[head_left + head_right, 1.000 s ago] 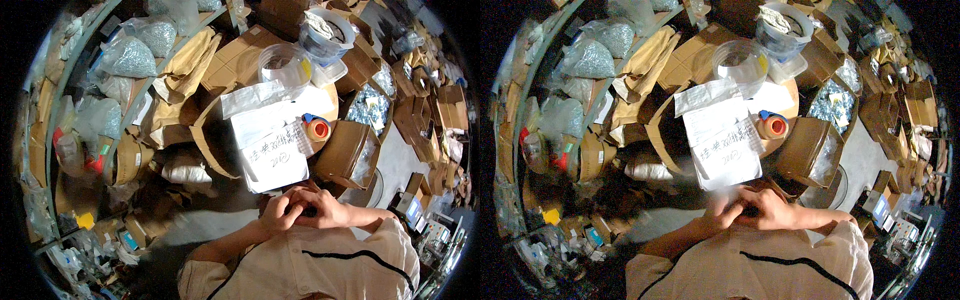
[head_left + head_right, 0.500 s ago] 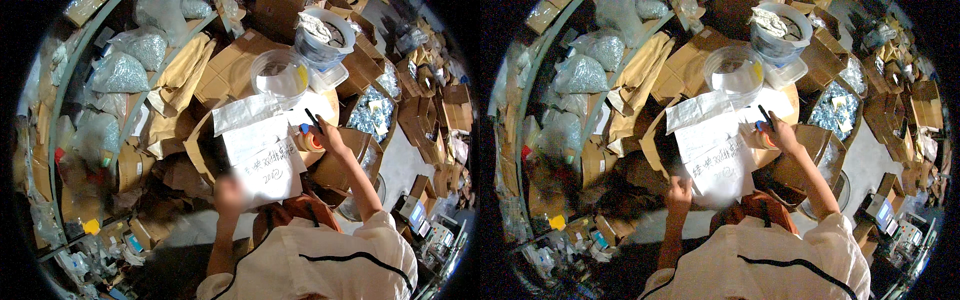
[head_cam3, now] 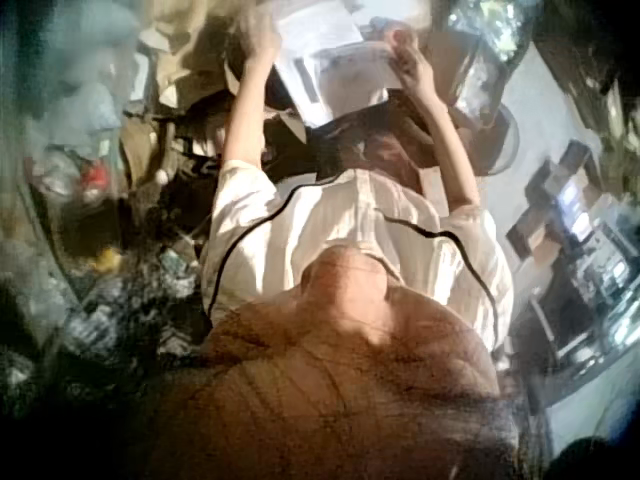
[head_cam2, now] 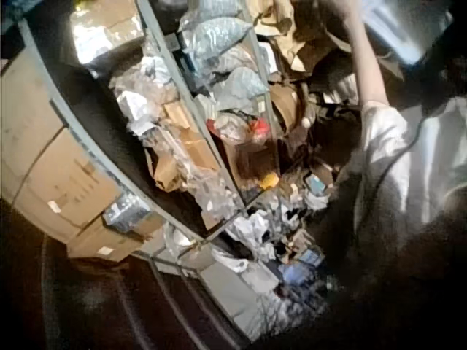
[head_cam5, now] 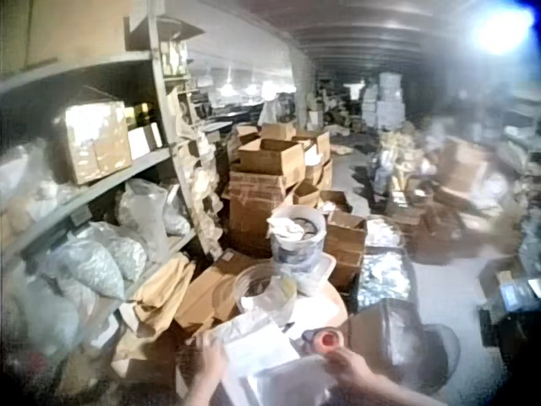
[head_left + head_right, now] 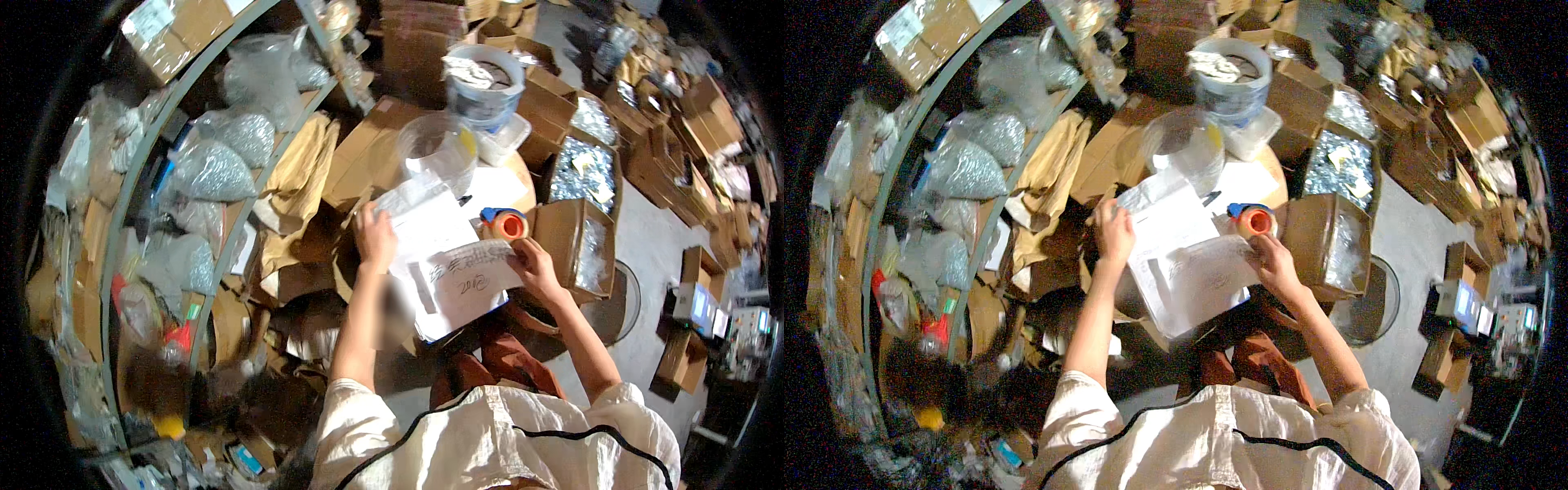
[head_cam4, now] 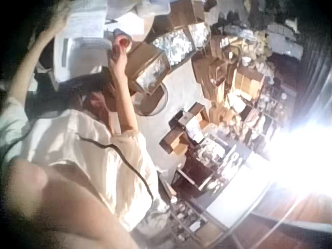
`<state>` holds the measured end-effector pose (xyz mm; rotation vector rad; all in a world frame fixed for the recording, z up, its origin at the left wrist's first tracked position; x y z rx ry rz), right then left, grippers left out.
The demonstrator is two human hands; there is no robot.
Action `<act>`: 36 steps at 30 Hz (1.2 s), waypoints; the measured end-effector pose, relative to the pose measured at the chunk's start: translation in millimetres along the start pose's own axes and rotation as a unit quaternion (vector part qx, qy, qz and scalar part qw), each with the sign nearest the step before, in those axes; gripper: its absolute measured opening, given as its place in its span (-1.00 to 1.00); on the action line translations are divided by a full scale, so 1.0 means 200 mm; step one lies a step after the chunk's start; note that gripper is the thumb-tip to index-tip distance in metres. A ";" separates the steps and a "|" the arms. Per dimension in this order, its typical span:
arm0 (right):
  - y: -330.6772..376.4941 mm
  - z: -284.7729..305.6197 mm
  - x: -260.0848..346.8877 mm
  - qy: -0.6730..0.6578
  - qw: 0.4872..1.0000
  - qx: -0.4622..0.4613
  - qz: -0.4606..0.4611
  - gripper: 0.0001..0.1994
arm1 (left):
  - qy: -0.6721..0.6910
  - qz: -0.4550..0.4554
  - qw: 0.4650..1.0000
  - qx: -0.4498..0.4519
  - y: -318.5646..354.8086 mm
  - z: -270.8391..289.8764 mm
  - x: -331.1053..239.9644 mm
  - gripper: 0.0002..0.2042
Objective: The person writes on a piece of paper, then moves to a digital scale to weigh small plastic bags containing a light-colored granular substance. They place the bags on the scale, interact with the touchscreen, and then move the weighed bags into a cardboard box. The person also briefly interacts with a larger machine's control panel.
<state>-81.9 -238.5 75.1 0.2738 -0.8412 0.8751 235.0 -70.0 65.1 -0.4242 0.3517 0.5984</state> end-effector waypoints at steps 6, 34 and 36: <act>0.89 0.58 -0.29 -0.060 0.955 -0.177 -0.229 -0.77 | 0.180 -0.176 0.965 -0.070 0.24 0.19 -0.47 -0.84; 4.20 1.70 -1.26 -0.054 0.591 -0.615 -0.519 -0.77 | 0.307 -0.135 0.770 0.542 1.76 -0.98 -3.30 -0.83; 4.26 1.69 -1.38 -0.143 0.546 -0.710 -0.421 -0.72 | 0.319 -0.041 0.724 0.611 1.84 -1.11 -3.41 -0.81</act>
Point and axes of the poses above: each hand's wrist, its own y-axis away from the middle knuckle, its own z-axis out of the back of the hand, x = y × z, the point moved 4 cm from there along -y, towards the middle knuckle, and after that the axes turned 7 degrees about y, right-handed, at the moved point
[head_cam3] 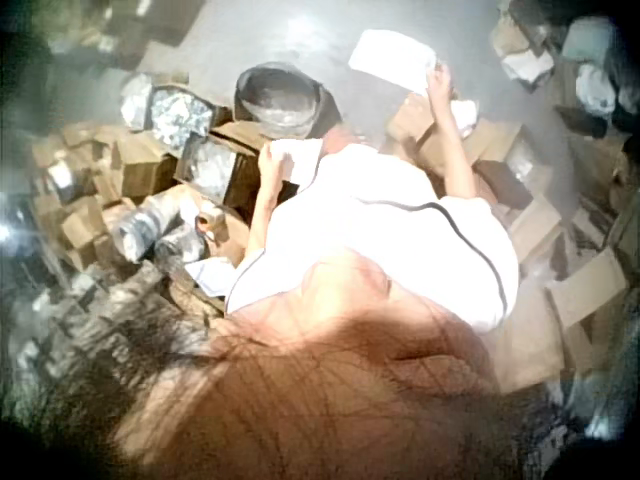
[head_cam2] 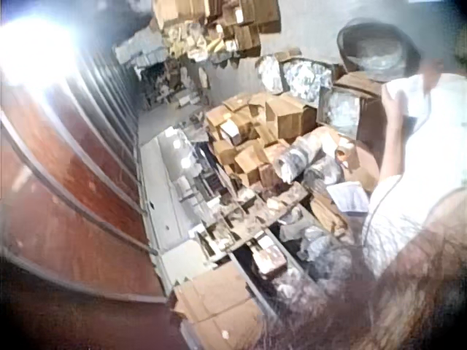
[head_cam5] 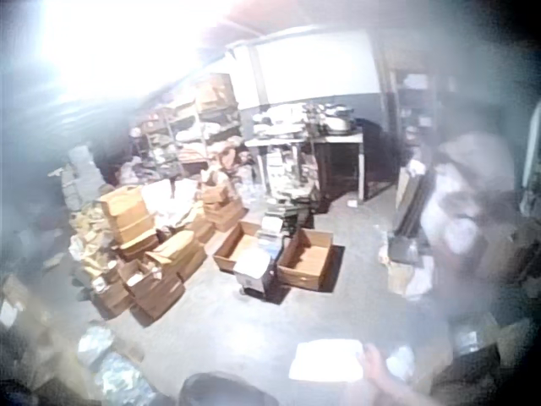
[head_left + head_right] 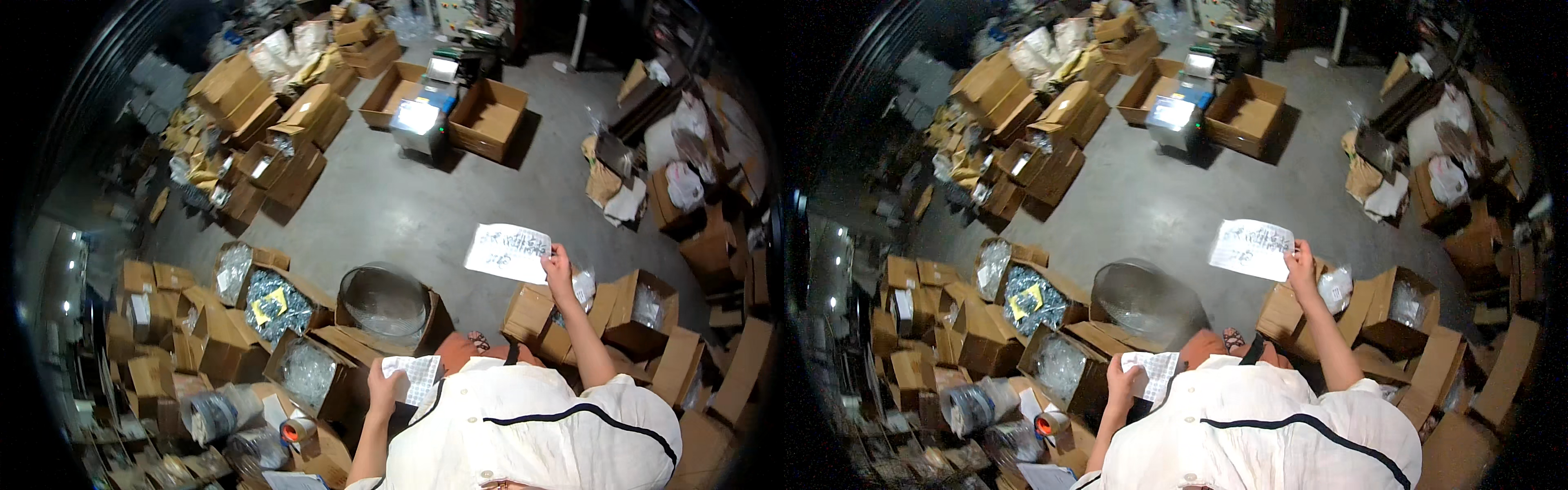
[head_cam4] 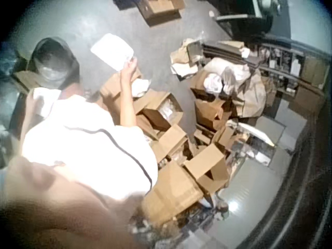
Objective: The person writes on a piece of paper, then moves to a digital scale to weigh small plastic bags containing a light-colored granular substance. They place the bags on the scale, interact with the touchscreen, and then move the weighed bags into a cardboard box. The person also briefly interacts with a larger machine's control panel.
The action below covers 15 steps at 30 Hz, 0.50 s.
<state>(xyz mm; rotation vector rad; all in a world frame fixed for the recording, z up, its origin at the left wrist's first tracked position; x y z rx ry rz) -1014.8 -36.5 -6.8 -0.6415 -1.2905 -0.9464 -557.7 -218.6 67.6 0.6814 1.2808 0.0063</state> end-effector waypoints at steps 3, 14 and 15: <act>-0.10 -0.11 -0.01 -0.123 0.991 -0.020 -0.044 -0.57 | 0.050 0.070 0.995 0.052 -0.22 -0.11 0.01 -0.69; -1.18 -0.76 0.26 -0.145 0.987 0.014 -0.070 -0.60 | -0.027 -0.064 0.992 0.106 -1.42 -0.35 -0.02 -0.58; -1.32 -0.84 0.29 -0.139 0.987 0.019 -0.073 -0.63 | -0.003 -0.012 0.995 0.103 -1.53 -0.35 -0.02 -0.61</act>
Point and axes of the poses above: each hand's wrist, its own y-axis away from the middle knuckle, its own z-axis out of the back of the hand, x = y × z, the point moved 4 cm from there along -y, towards the middle knuckle, and after that the axes turned 7 degrees about y, right-handed, at the moved point
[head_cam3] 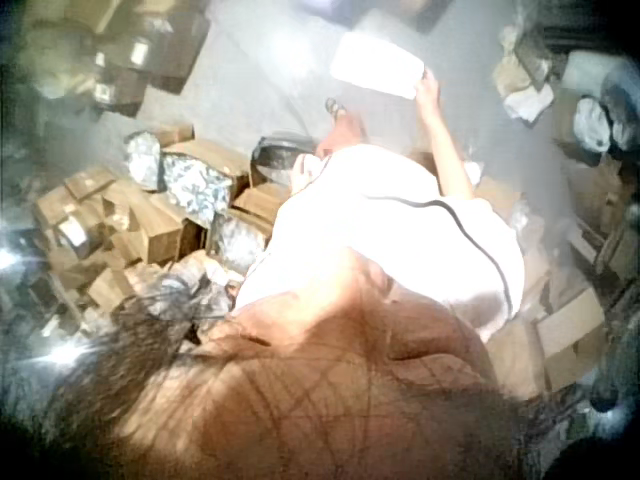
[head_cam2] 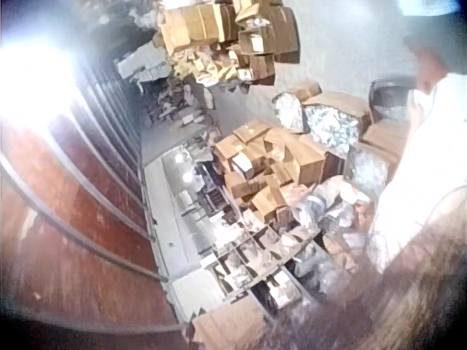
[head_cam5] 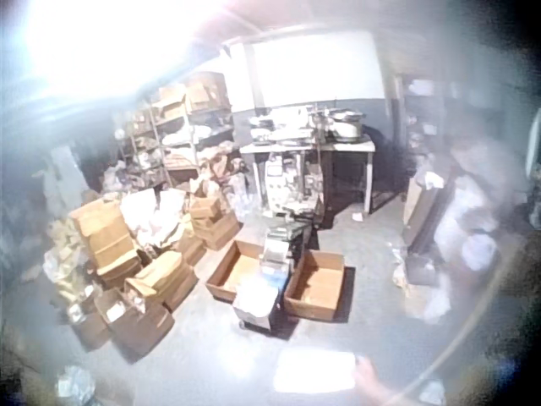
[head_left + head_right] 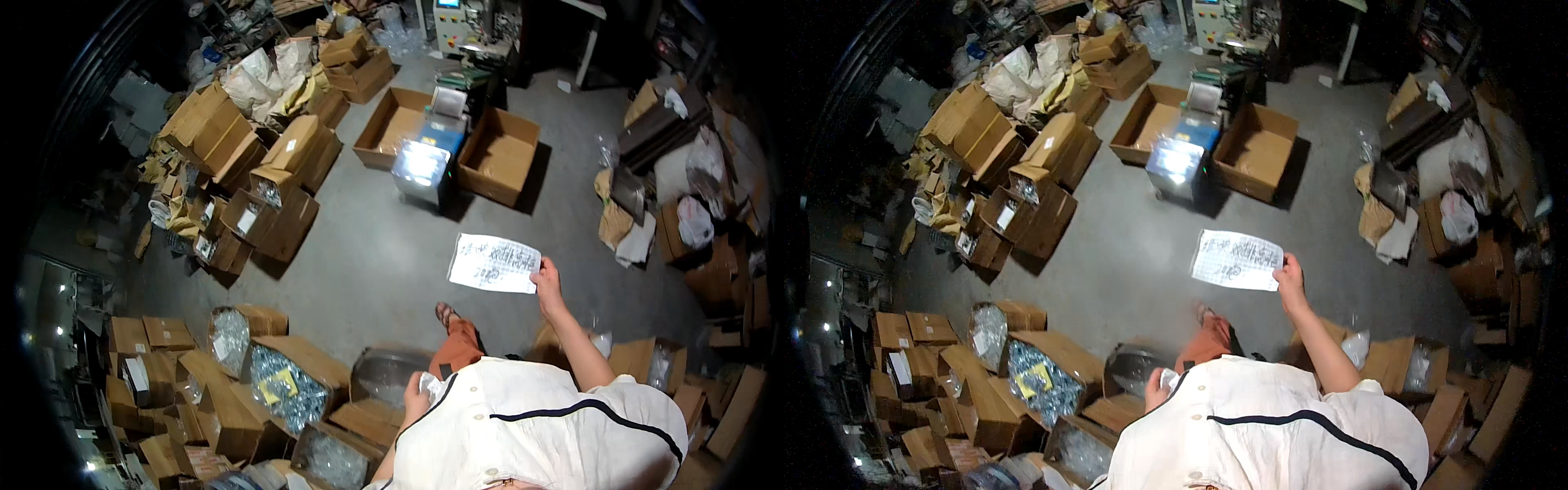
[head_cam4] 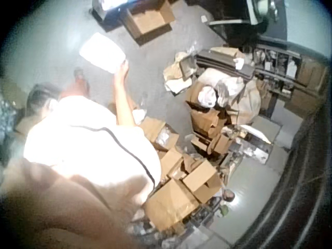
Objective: The person writes on a piece of paper, then moves to a digital scale to weigh small plastic bags containing a light-colored granular substance. They place the bags on the scale, interact with the touchscreen, and then move the weighed bags into a cardboard box. The person also briefly interacts with a larger machine's control panel.
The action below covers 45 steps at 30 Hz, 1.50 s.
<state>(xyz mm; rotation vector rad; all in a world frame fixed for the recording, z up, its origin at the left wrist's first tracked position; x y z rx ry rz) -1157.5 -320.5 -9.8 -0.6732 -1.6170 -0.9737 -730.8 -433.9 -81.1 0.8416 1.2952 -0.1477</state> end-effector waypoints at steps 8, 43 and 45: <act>-0.88 -0.51 0.17 0.040 0.999 0.021 0.015 -0.56 | 0.237 0.184 0.942 0.151 -0.69 0.11 -0.71 -0.68; -3.05 -2.52 -0.28 -0.025 0.930 -0.163 -0.329 -0.48 | -0.008 0.302 0.953 0.032 -3.52 1.79 -1.99 -0.67; -3.10 -2.52 -0.32 -0.073 0.925 -0.191 -0.321 -0.48 | -0.040 0.293 0.954 0.050 -3.69 1.81 -2.07 -0.67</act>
Point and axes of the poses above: each hand's wrist, its own y-axis away from the middle knuckle, its own z-axis out of the back of the hand, x = y × z, the point moved 4 cm from there along -y, towards the middle knuckle, and after that the axes turned 7 degrees about y, right-handed, at the moved point
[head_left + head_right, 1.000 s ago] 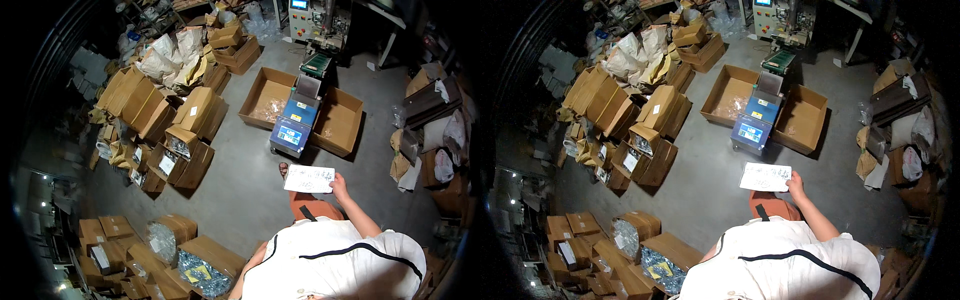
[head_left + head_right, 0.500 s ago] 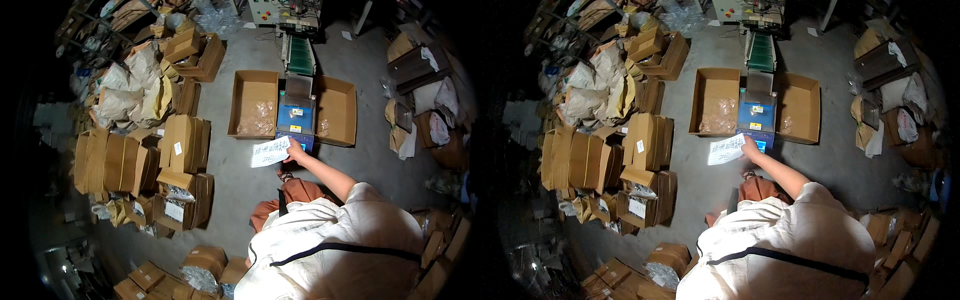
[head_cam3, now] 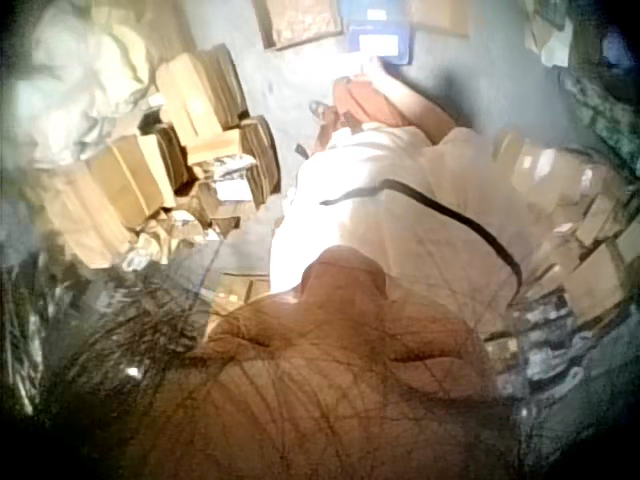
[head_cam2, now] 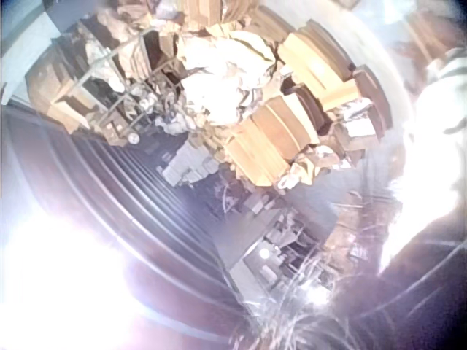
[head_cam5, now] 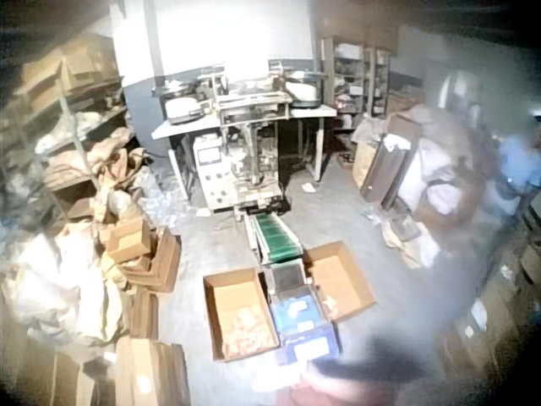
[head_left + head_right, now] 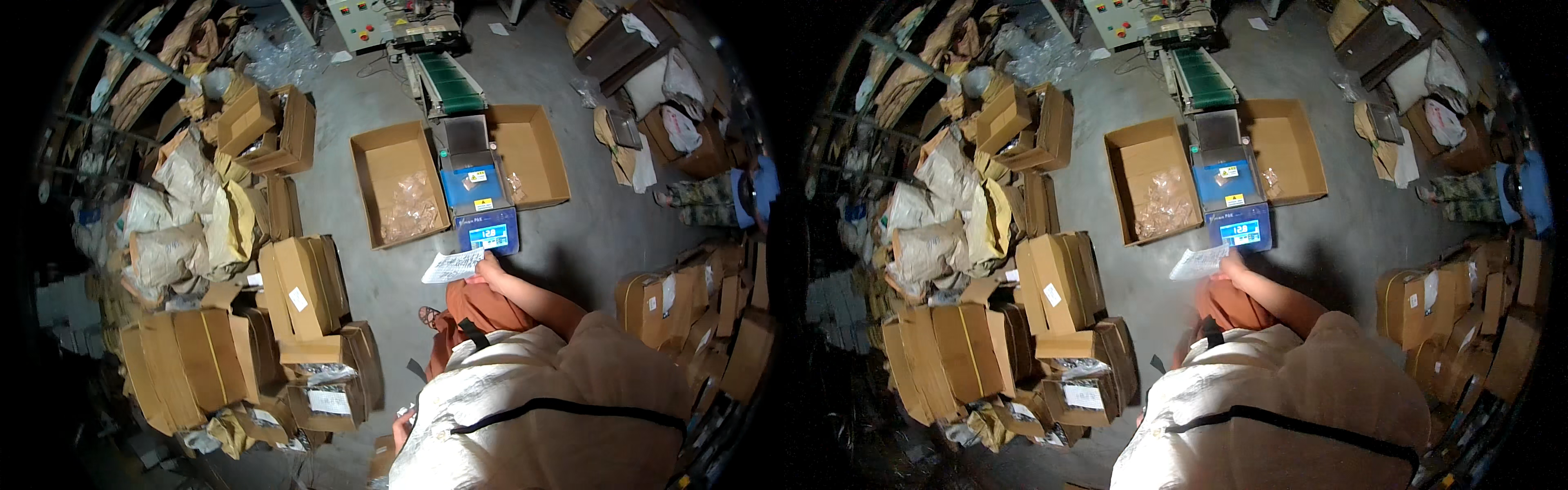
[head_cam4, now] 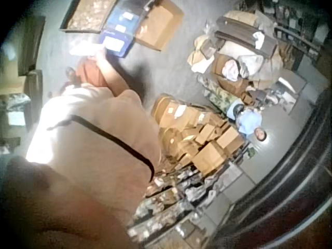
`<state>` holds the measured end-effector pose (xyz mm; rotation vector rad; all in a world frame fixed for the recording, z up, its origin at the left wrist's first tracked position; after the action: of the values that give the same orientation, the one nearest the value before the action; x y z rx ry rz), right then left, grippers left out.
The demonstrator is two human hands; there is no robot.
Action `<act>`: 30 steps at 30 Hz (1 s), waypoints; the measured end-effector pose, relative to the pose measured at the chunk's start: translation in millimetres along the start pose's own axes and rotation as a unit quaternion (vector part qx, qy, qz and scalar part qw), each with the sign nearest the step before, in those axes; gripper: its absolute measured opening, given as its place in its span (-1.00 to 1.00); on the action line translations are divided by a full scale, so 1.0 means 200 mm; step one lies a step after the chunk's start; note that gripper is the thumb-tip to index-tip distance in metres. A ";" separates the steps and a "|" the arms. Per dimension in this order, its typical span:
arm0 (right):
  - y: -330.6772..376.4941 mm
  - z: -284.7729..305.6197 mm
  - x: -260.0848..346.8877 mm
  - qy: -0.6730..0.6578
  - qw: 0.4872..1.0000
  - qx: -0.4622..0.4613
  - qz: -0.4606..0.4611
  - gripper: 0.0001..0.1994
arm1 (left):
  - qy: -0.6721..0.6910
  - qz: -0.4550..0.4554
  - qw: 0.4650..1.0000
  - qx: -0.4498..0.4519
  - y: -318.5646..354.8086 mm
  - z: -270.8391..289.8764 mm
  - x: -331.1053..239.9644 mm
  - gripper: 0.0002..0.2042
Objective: The person writes on a piece of paper, then moves to a digital scale to weigh small plastic bags containing a light-colored granular substance. They place the bags on the scale, interact with the touchscreen, and then move the weighed bags into a cardboard box. The person also briefly interacts with a larger machine's control panel.
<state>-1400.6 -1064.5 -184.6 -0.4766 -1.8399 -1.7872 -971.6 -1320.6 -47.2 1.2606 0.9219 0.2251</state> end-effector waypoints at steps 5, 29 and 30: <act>-0.20 -0.24 0.21 -0.162 0.986 -0.019 -0.028 -0.57 | -0.050 -0.017 0.998 -0.021 -0.23 0.01 -0.34 -0.67; -0.71 0.19 -0.09 0.375 0.921 -0.076 -0.071 -0.69 | 0.126 0.086 0.977 0.149 -1.00 -0.52 -1.17 -0.69; -0.62 0.16 -0.11 0.374 0.922 -0.090 -0.047 -0.69 | 0.094 0.053 0.985 0.137 -0.99 -0.48 -1.24 -0.71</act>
<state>-1459.8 -1038.0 -297.0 0.2299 -1.1819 -1.8519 -1261.5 -1470.2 -107.8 1.5656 1.0751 0.3124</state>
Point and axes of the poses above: each hand's wrist, its own y-axis away from the middle knuckle, its own z-axis out of the back of the hand, x = y × z, the point moved 4 cm from there along -y, towards the middle knuckle, and after that the axes turned 7 degrees about y, right-handed, at the moved point
